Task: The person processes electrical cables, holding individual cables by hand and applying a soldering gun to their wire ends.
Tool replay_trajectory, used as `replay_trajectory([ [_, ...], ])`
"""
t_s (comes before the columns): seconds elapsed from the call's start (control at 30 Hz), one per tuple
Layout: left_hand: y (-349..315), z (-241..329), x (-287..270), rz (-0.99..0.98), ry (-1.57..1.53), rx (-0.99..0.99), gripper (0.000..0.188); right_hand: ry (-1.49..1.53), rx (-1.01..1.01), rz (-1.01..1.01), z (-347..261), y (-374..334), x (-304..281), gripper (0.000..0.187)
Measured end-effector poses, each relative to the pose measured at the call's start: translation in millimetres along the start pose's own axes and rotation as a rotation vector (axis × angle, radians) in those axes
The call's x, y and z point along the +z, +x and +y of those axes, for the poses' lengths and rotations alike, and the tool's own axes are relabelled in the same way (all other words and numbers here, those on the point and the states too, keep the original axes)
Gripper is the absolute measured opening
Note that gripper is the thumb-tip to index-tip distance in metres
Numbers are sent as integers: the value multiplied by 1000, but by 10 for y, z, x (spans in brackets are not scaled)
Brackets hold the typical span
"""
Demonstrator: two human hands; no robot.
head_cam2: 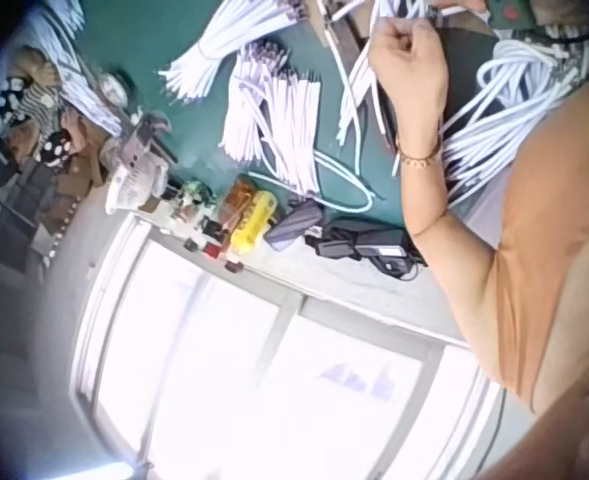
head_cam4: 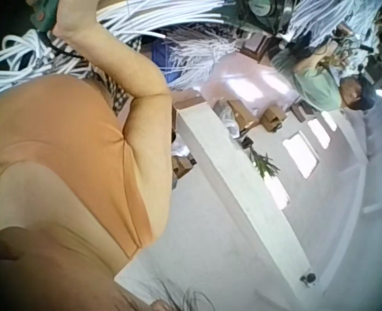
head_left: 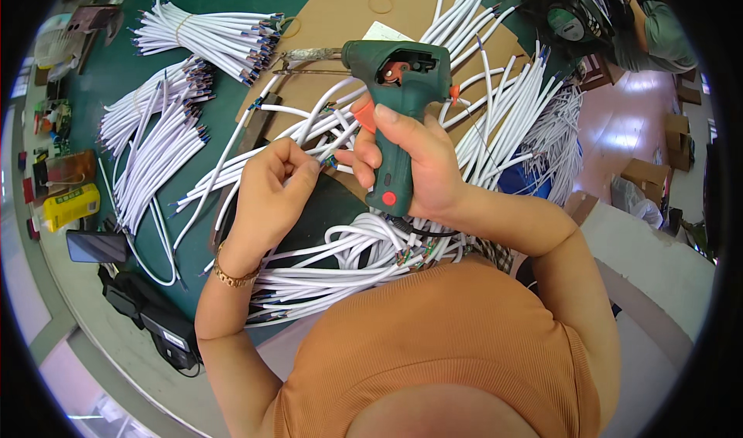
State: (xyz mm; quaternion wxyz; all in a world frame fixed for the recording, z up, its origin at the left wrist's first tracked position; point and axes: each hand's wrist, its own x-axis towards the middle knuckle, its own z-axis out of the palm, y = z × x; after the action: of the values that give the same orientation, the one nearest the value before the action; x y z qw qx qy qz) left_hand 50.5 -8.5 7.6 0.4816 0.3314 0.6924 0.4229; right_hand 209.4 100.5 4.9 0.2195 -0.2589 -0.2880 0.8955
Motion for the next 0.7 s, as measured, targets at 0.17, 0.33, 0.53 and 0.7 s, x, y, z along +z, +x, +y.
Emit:
replay_trajectory([
  [0.17, 45, 57, 12, -26, 185, 157, 14, 62, -34, -7, 3, 18, 16, 31],
  [0.33, 89, 57, 108, 36, 406, 187, 12, 92, -26, -2, 8, 25, 7, 29],
  [0.53, 51, -33, 186, 207, 470, 233, 12, 99, -54, -60, 18, -10, -77, 34],
  [0.7, 50, -137, 209, 249, 429, 268, 11, 193, -145, -120, -133, -75, -72, 37],
])
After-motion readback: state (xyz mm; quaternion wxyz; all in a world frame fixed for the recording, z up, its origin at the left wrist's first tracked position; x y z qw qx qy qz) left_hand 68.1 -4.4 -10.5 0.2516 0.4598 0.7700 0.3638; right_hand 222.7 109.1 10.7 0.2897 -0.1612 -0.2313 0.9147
